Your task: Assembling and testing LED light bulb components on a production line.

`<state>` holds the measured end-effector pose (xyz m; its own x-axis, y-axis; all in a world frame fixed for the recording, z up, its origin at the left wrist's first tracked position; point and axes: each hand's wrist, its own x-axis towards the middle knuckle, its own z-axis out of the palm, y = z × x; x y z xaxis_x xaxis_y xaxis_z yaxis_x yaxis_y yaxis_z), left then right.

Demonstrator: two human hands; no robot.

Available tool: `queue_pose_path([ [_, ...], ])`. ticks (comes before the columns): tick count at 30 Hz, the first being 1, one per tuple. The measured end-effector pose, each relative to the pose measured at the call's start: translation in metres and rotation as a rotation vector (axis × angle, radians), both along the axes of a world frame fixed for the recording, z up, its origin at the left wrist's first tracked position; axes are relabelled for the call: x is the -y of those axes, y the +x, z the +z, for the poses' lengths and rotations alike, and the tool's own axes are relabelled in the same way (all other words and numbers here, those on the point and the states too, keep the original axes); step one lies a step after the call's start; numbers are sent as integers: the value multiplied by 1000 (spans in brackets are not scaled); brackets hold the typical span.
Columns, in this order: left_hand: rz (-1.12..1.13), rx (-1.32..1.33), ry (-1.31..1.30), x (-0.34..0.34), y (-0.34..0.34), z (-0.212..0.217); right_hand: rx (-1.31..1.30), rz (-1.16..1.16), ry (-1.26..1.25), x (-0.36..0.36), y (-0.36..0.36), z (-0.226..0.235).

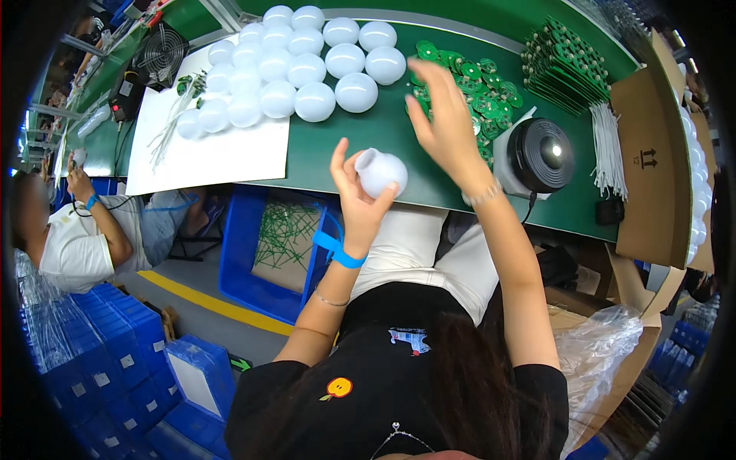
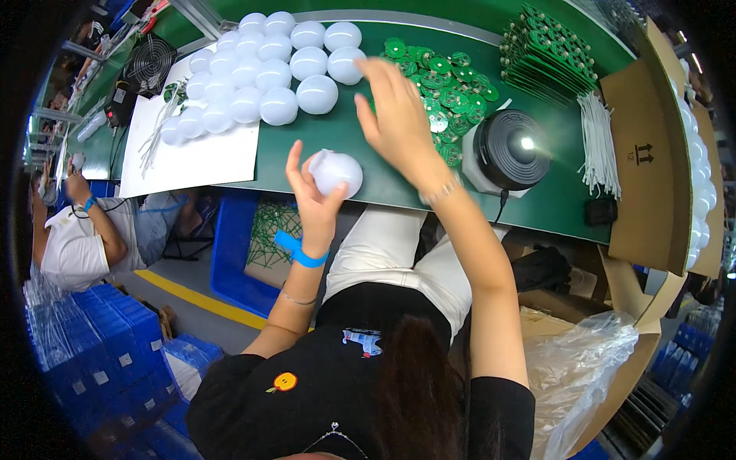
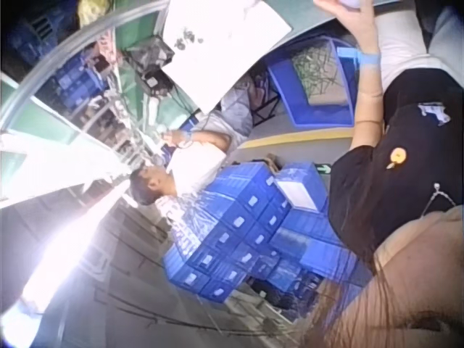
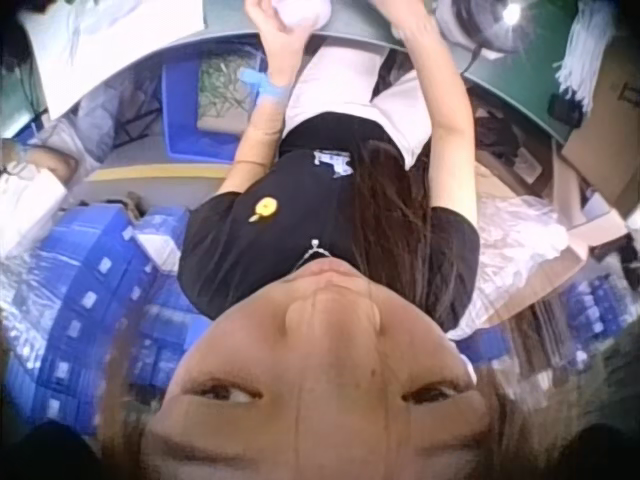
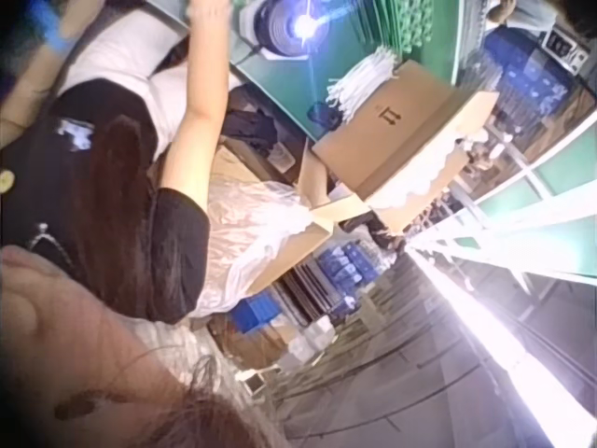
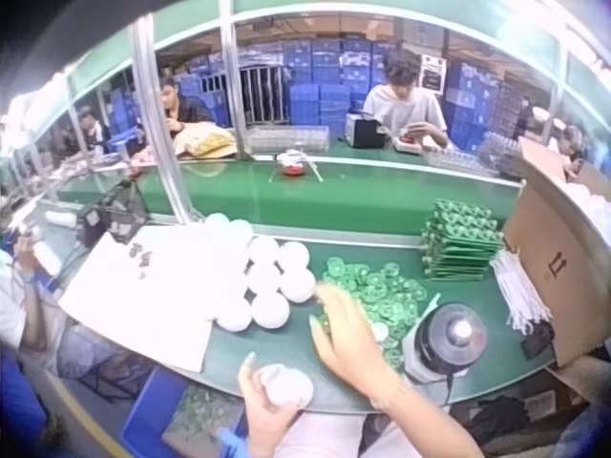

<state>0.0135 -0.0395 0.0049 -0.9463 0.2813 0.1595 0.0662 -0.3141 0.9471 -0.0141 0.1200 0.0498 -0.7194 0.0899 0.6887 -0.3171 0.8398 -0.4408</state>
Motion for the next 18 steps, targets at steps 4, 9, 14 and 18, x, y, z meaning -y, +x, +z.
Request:
queue_pose_path([
  [4, -414, 701, 512, -8, 4, 20, 16, 267, 74, 12, 81, 0],
  [9, -643, 966, 450, -43, 44, 41, -29, 28, 124, -3, 115, -13],
  [14, -454, 205, 99, -55, 50, 18, -291, -245, -125, -70, 146, 9],
  [18, 43, -632, -534, -55, 14, -9, -85, -292, -175, -110, 157, 27],
])
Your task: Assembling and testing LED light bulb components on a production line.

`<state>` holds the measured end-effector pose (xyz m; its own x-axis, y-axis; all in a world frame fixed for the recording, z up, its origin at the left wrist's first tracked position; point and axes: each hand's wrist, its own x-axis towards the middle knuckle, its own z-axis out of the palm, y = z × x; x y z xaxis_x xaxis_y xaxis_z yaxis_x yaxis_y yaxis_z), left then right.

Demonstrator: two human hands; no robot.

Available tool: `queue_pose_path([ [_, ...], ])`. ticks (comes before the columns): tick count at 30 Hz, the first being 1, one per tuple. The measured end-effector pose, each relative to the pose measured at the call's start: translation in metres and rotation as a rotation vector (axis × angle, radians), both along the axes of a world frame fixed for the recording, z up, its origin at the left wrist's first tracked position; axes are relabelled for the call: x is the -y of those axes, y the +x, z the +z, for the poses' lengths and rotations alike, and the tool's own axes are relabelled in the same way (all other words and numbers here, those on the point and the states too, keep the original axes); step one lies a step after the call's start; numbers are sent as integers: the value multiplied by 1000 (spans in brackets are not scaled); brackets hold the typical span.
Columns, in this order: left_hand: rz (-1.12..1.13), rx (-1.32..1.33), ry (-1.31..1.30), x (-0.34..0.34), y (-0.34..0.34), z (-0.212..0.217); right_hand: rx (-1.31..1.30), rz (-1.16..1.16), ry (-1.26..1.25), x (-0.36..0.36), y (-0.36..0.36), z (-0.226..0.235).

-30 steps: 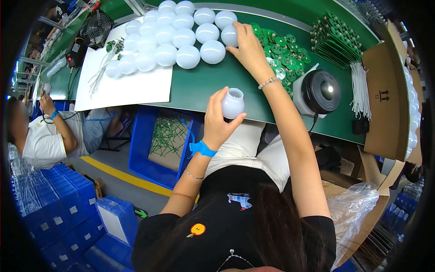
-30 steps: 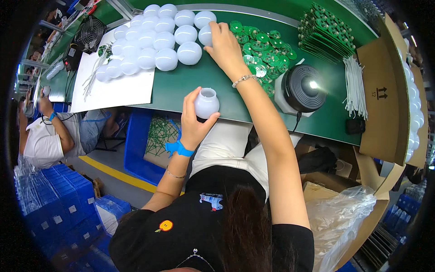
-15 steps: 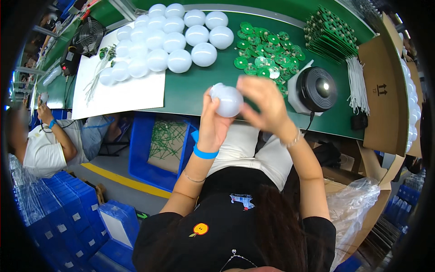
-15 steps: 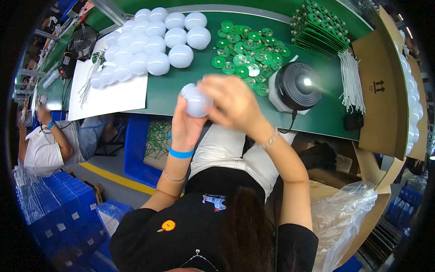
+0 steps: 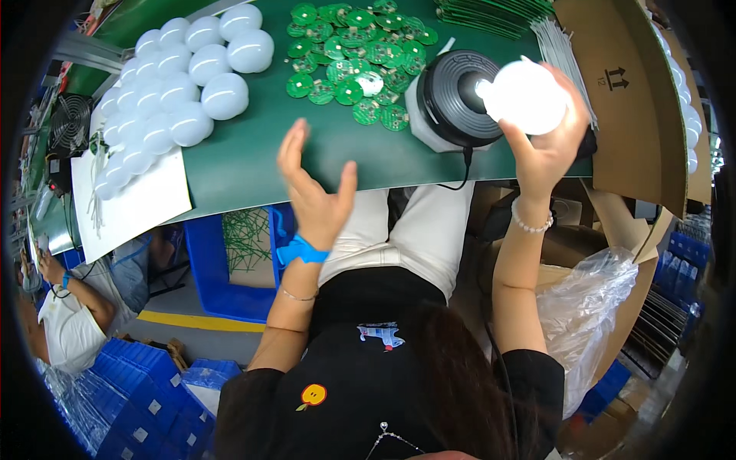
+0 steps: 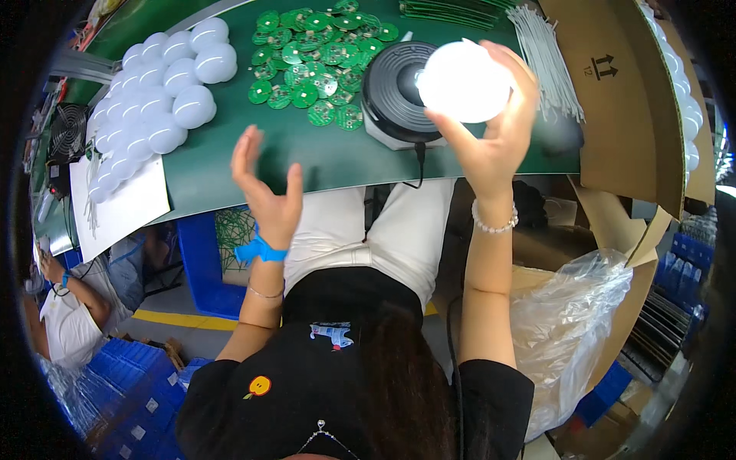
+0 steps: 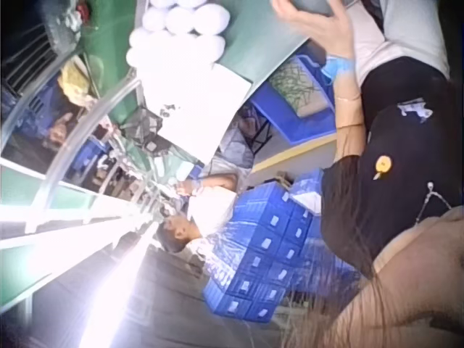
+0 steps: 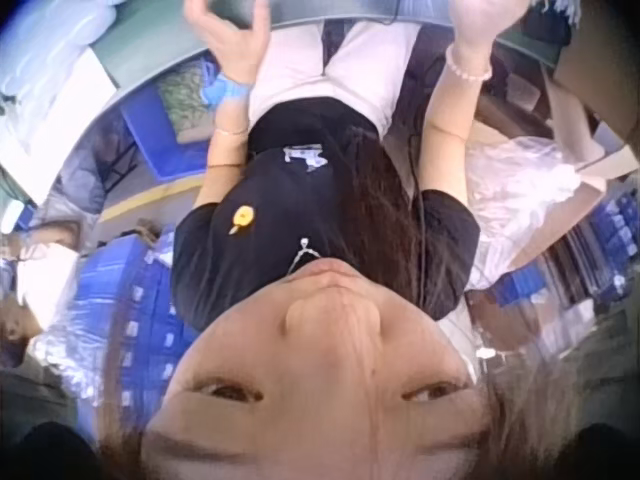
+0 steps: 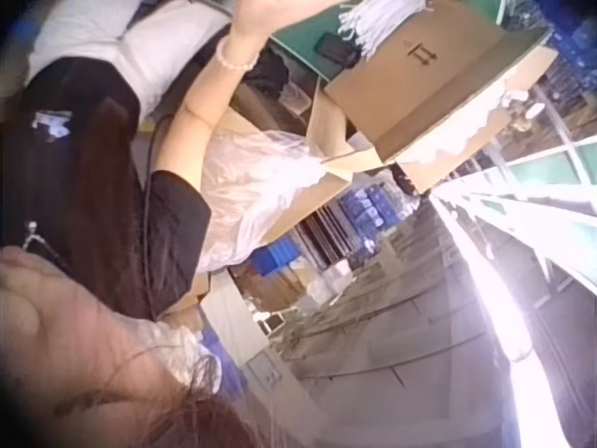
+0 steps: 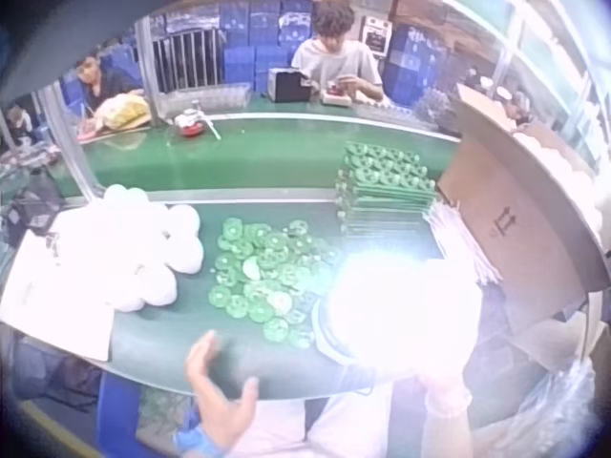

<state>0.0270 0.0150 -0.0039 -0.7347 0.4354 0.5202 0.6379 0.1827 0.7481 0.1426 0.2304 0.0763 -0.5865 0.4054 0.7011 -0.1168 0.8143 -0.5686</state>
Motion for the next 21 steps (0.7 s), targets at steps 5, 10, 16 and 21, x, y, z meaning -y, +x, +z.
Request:
queue_pose_path([
  [5, 251, -320, -303, 0, -11, -8, -67, 214, -9, -11, -16, -3],
  [10, 291, -311, -357, -3, -9, -6, 8, 203, -31, -24, -20, -10],
  [16, 287, -322, -389, -4, -9, -8, 144, -7, 62, -15, -13, 10],
  [21, 283, -337, -381, -5, -8, -7, 228, -5, 234, -23, 11, 5],
])
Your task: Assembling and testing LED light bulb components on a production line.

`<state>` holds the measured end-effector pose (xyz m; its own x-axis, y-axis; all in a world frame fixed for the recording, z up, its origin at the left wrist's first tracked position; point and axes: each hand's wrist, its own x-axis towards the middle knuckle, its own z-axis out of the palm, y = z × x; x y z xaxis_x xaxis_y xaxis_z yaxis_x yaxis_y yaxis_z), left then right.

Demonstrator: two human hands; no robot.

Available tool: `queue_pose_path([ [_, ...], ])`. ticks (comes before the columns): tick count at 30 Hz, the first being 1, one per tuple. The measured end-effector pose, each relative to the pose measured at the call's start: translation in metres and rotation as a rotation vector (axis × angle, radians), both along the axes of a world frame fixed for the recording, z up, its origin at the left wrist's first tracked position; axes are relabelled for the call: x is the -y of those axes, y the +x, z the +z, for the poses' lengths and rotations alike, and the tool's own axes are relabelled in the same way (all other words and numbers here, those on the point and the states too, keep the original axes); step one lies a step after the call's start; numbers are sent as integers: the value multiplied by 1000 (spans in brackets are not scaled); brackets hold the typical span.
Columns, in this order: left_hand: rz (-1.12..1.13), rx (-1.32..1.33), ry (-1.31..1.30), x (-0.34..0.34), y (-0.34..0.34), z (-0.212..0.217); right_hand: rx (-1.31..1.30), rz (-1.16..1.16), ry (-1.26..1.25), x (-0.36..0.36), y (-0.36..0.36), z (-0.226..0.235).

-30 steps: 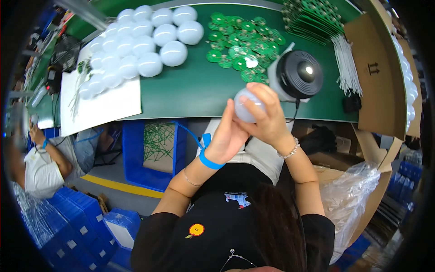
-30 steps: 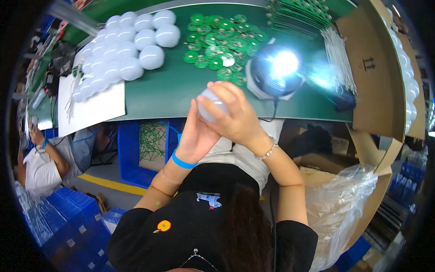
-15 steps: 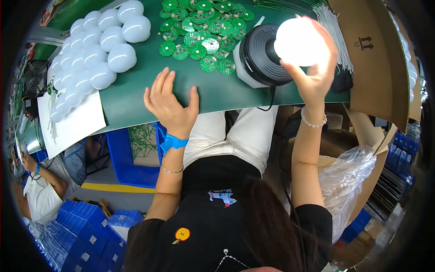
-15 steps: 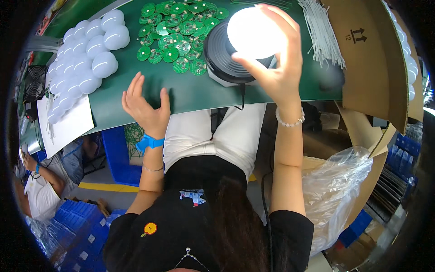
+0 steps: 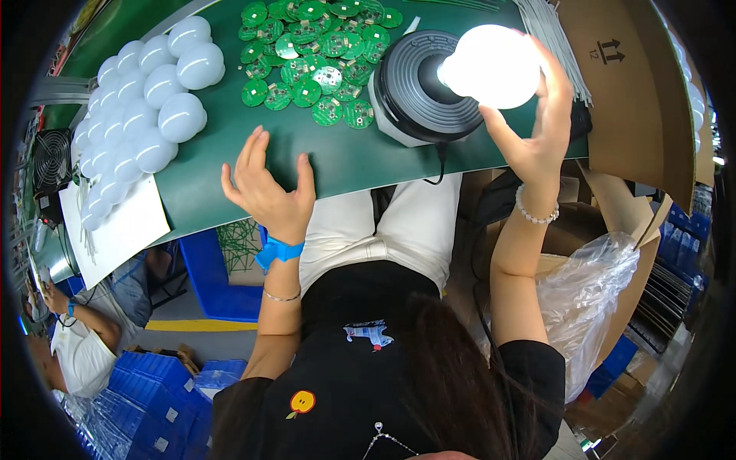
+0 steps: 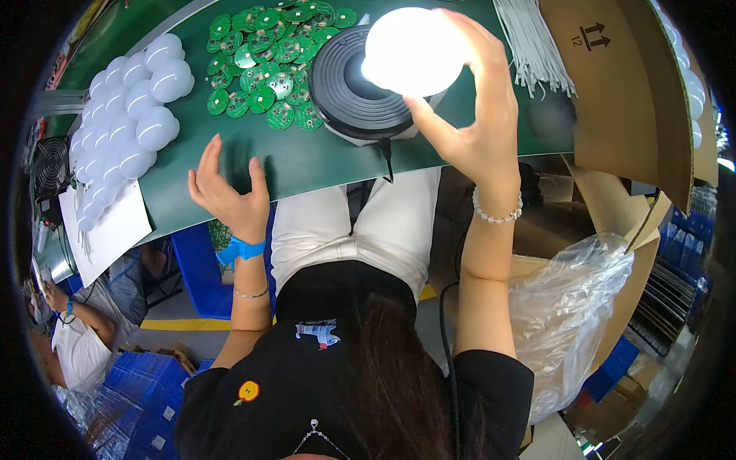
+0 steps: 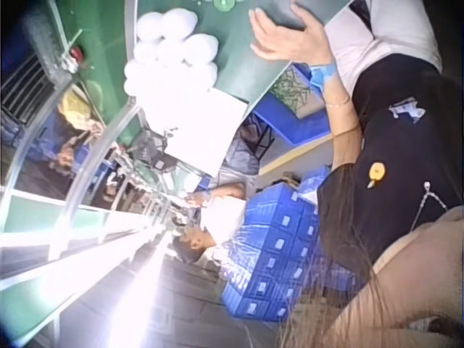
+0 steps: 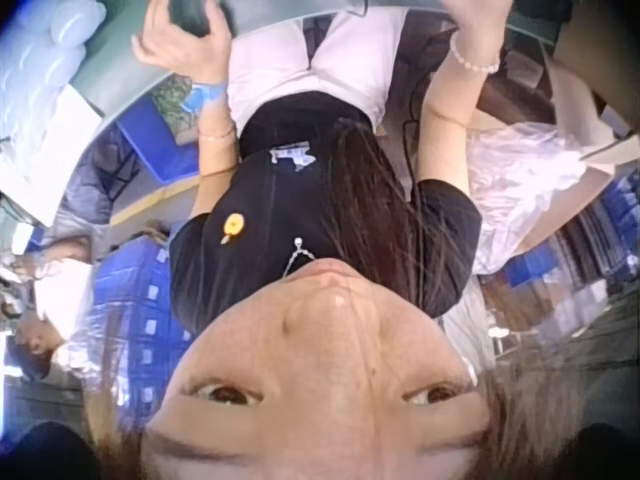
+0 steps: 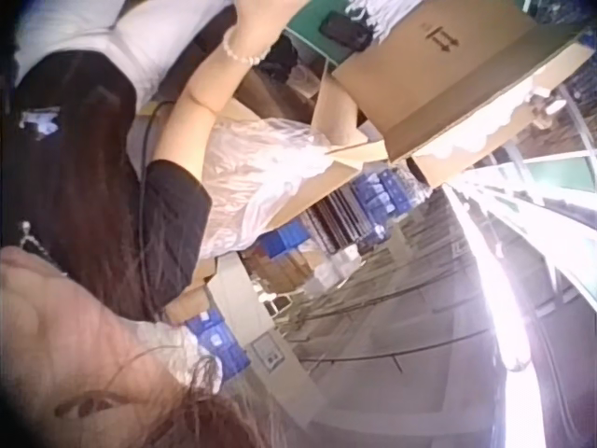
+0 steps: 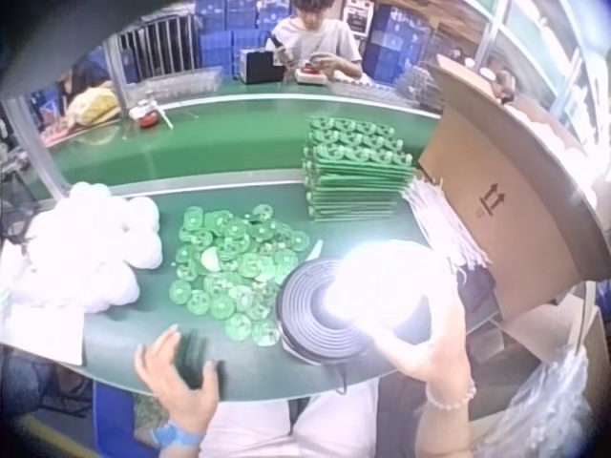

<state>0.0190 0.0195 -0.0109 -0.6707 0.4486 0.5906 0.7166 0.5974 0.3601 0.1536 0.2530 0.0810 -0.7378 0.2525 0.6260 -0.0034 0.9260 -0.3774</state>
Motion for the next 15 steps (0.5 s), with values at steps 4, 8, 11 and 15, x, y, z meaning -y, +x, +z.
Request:
queue_pose_path([
  [4, -7, -22, -10, 0, 0, 0, -177, 48, 129, 5, -7, 2],
  [8, -3, -34, -13, 2, -1, -1, -226, -14, 116, 10, -28, 3],
  [11, -29, -37, 0, -4, -1, 0, -79, -91, -59, 17, -27, 25],
  [15, -22, -40, -10, -1, -1, -3, -710, 635, -178, -16, -64, -25],
])
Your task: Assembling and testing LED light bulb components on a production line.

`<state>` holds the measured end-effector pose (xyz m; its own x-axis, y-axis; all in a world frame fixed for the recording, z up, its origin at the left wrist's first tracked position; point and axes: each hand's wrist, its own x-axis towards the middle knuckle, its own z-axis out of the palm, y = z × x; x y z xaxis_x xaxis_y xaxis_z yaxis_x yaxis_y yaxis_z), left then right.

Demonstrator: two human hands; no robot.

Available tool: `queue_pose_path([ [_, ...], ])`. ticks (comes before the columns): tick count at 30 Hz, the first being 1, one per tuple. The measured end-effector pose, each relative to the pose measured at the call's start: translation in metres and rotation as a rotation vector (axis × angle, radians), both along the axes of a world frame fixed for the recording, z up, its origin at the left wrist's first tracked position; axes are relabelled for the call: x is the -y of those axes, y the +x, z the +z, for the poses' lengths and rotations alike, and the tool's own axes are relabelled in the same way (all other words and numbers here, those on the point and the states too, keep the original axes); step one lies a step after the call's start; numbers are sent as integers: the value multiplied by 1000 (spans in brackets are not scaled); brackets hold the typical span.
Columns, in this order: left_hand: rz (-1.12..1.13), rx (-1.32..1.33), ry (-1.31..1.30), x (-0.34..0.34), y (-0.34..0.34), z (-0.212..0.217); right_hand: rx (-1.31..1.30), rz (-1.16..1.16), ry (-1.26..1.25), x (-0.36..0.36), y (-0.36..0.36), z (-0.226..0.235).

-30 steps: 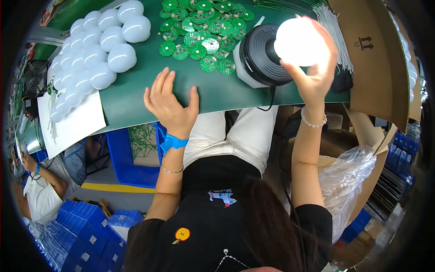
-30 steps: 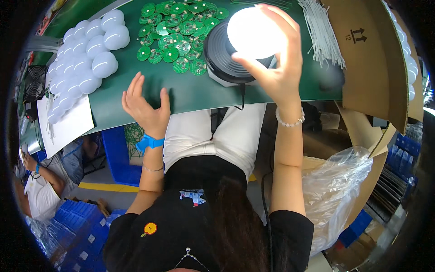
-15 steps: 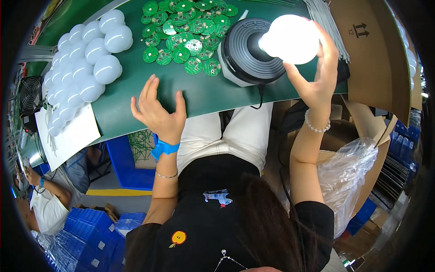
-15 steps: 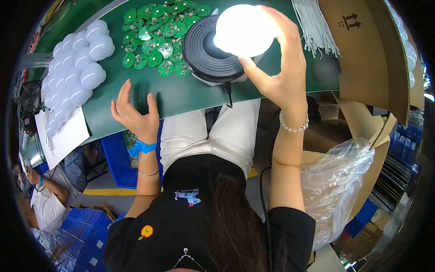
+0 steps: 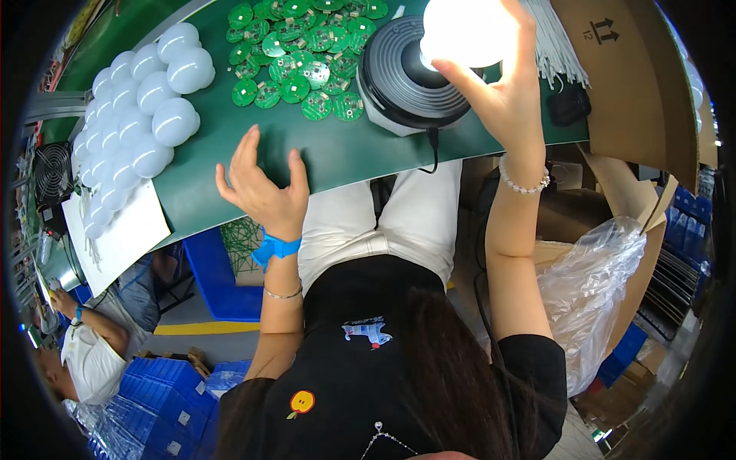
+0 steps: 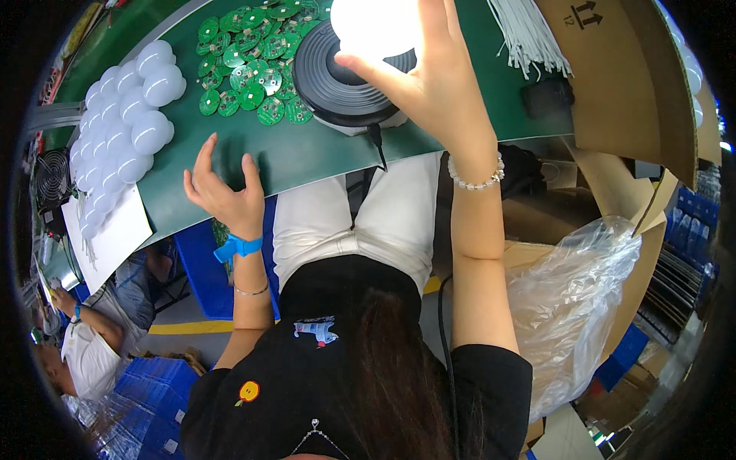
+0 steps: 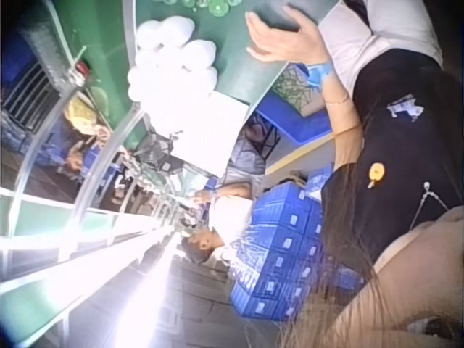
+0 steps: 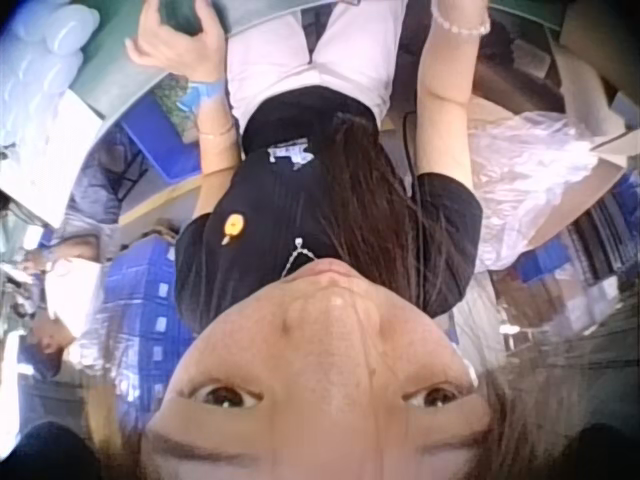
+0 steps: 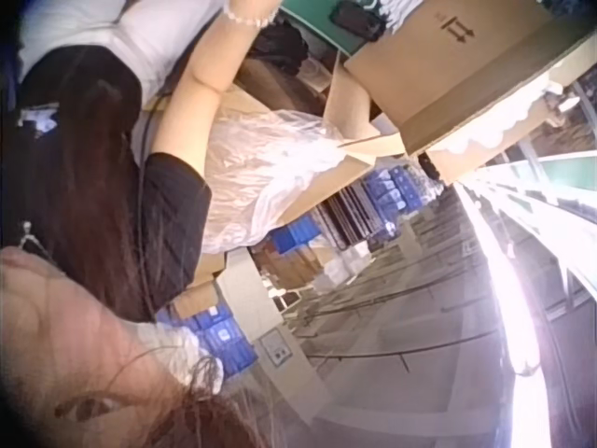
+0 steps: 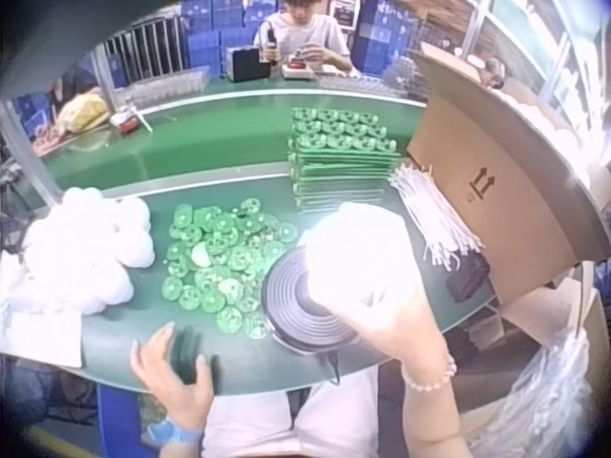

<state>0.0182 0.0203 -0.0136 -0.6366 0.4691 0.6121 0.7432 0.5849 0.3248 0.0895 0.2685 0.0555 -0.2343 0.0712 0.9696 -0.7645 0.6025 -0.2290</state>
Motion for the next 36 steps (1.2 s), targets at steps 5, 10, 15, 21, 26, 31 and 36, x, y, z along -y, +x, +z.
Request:
queue_pose_path([
  [5, 5, 5, -13, 3, 0, 1, 348, -332, 54, 14, 48, 21],
  [10, 2, 9, -12, 1, 2, 3, 718, -645, 177, 29, 63, 31],
  [15, -6, 15, -18, 1, 1, 3, 688, -620, -34, 41, 35, 47],
  [21, -22, 25, -16, 1, 1, 2, 681, -617, -106, 39, 30, 44],
  [26, -31, 17, -9, 1, 2, 2, -56, -173, 59, -2, 4, 0],
  [31, -41, 40, 2, 2, 1, 0, 787, -729, 4, 37, 62, 60],
  [36, -62, 46, 9, -1, 0, 1, 589, -802, 309, 33, 62, 52],
])
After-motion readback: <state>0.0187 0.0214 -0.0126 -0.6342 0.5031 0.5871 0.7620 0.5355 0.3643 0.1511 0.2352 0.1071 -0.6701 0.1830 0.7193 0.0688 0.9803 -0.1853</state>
